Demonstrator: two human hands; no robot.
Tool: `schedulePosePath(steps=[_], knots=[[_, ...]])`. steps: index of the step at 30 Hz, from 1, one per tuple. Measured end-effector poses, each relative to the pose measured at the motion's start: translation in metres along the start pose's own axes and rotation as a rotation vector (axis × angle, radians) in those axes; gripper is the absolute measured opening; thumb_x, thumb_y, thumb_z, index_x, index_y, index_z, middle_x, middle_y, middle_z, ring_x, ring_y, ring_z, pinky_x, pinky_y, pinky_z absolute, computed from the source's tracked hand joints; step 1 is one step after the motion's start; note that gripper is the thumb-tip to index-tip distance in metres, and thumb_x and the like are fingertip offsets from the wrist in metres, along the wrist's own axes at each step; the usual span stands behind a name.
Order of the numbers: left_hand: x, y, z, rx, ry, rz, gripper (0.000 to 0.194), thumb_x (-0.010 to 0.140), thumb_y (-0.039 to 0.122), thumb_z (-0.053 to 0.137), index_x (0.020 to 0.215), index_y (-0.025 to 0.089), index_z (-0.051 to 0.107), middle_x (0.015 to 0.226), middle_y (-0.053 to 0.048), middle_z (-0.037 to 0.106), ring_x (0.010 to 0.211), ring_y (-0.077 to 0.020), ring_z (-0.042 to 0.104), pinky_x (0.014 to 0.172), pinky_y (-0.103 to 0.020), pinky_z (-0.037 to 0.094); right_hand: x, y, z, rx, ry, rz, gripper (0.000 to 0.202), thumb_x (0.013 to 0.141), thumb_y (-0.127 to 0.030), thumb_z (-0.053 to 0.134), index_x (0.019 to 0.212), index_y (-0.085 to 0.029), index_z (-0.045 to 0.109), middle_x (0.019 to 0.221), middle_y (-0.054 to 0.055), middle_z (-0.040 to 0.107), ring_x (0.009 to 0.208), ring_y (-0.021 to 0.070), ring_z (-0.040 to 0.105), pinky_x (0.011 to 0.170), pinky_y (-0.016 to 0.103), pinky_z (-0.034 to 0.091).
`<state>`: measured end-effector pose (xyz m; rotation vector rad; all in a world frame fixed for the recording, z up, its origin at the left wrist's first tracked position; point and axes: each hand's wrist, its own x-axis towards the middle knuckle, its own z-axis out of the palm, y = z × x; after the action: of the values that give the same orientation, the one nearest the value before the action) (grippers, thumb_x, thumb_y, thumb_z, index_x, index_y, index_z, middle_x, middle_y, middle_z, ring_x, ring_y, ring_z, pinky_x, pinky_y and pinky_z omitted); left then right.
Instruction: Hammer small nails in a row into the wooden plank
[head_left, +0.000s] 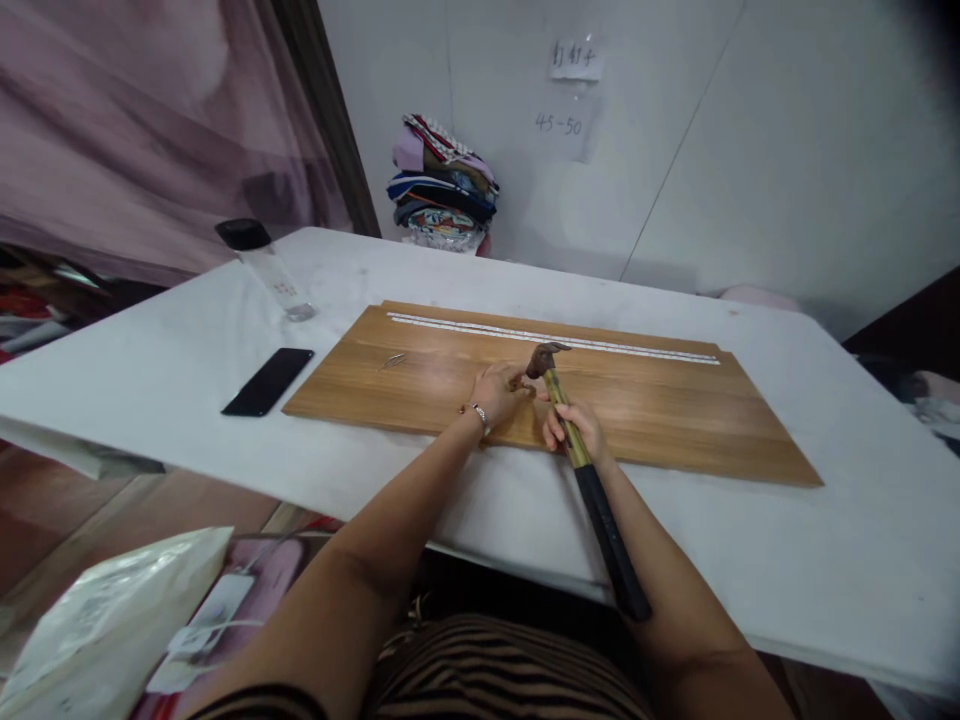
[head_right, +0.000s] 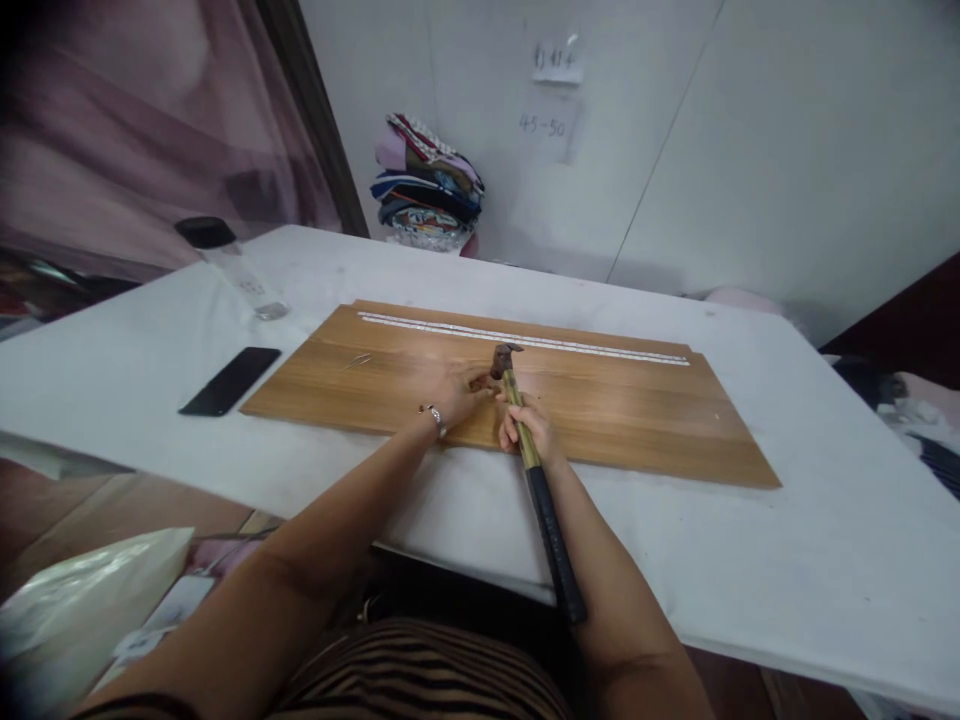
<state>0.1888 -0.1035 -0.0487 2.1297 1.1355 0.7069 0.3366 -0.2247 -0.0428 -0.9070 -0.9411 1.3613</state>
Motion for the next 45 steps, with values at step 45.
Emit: schedulePosePath(steps=[45], knots=[[0.005,-0.032,-0.045,0.558,0.052,-0.163,0.043,0.096,0.046,0.045,0.125,0.022,0.066,0.145,-0.015,0.057,0.137,-0.0334,0.044,0.114,-0.052,0.028,0.0,0.005,0.003,-0.047,-0.021,0.066,0.037,0.079,-0.047,0.066,0.104,-0.02,0.06,0.044,-0.01,0.047,0.037,0.0144,0.051,0.037,0.024,0.033]])
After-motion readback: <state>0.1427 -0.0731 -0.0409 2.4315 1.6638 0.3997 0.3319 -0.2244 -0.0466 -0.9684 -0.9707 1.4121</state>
